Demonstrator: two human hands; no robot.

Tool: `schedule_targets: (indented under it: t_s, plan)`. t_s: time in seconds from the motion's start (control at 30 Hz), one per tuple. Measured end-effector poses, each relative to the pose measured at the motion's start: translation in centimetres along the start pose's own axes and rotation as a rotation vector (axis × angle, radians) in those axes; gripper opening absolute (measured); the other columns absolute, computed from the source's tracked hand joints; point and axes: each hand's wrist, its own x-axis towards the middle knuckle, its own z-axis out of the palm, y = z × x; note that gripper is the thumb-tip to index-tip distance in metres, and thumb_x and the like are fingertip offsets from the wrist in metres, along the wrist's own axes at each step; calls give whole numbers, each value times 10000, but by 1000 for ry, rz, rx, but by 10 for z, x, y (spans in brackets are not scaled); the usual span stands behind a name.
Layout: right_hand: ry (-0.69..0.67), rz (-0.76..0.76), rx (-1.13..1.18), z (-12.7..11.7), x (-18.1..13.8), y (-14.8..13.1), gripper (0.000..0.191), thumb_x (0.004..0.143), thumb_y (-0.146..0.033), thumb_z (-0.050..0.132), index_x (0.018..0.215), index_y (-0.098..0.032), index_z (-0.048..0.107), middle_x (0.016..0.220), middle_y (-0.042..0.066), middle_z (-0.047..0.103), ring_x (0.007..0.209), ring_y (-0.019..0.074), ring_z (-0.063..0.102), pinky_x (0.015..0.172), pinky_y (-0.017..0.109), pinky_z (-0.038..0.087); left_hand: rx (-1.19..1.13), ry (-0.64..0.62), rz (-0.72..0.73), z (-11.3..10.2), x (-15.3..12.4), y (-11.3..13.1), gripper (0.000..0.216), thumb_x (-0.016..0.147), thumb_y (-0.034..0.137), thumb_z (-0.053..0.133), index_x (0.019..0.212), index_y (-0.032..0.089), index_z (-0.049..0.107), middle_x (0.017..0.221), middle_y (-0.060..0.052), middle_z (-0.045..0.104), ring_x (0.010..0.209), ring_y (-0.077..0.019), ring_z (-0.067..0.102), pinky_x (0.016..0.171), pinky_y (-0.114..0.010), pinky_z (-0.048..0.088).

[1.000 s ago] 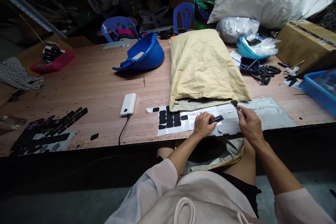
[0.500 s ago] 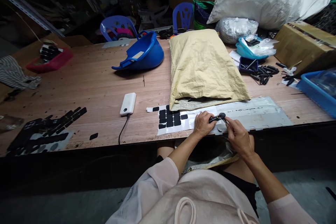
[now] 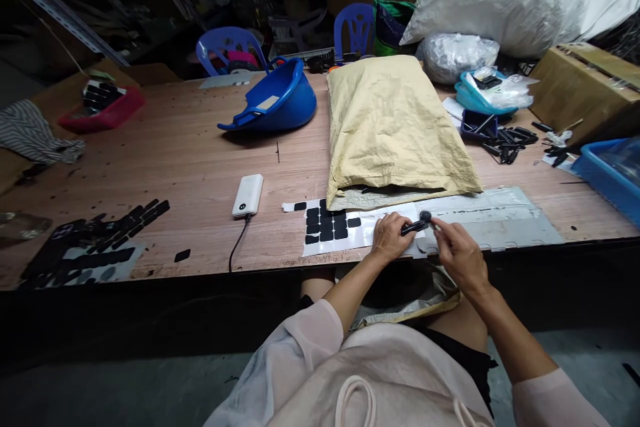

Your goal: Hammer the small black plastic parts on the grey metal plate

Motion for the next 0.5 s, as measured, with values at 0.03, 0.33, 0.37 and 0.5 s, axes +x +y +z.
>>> schedule_targets:
  t_s: [0.03, 0.33, 0.37, 0.5]
  plan:
    - [34, 13, -32, -3, 9, 7, 396, 1018, -350, 456, 1308, -255, 709, 959, 77, 690, 899, 213, 644, 807, 315, 495, 0, 2, 0, 0, 0, 0, 139, 882, 286, 754, 1017, 262, 742, 1025, -21, 710, 1033, -220, 627, 949, -360, 469]
    - [74, 249, -391, -5, 81, 85, 365, 963, -296, 521, 1238, -215, 748, 981, 110, 635, 882, 228, 510, 758, 333, 372, -9, 44, 25, 5, 1, -2, 126, 862, 242, 752, 987, 245, 735, 981, -18, 699, 984, -208, 629, 930, -352, 482]
    - [71, 267, -414, -2, 82, 89, 364, 967, -299, 521, 1236, -211, 749, 982, 111, 630, 868, 221, 495, 744, 331, 348, -10, 48, 27, 5, 1, -2, 128, 862, 242, 752, 989, 243, 735, 984, -17, 702, 985, -208, 630, 930, -351, 482]
    - [69, 297, -475, 8, 78, 89, 382, 992, -318, 495, 1258, -205, 745, 1023, 124, 630, 864, 217, 466, 729, 342, 286, -4, 59, 35, 6, 0, -4, 138, 858, 246, 756, 995, 236, 737, 990, -16, 710, 989, -212, 635, 926, -355, 482]
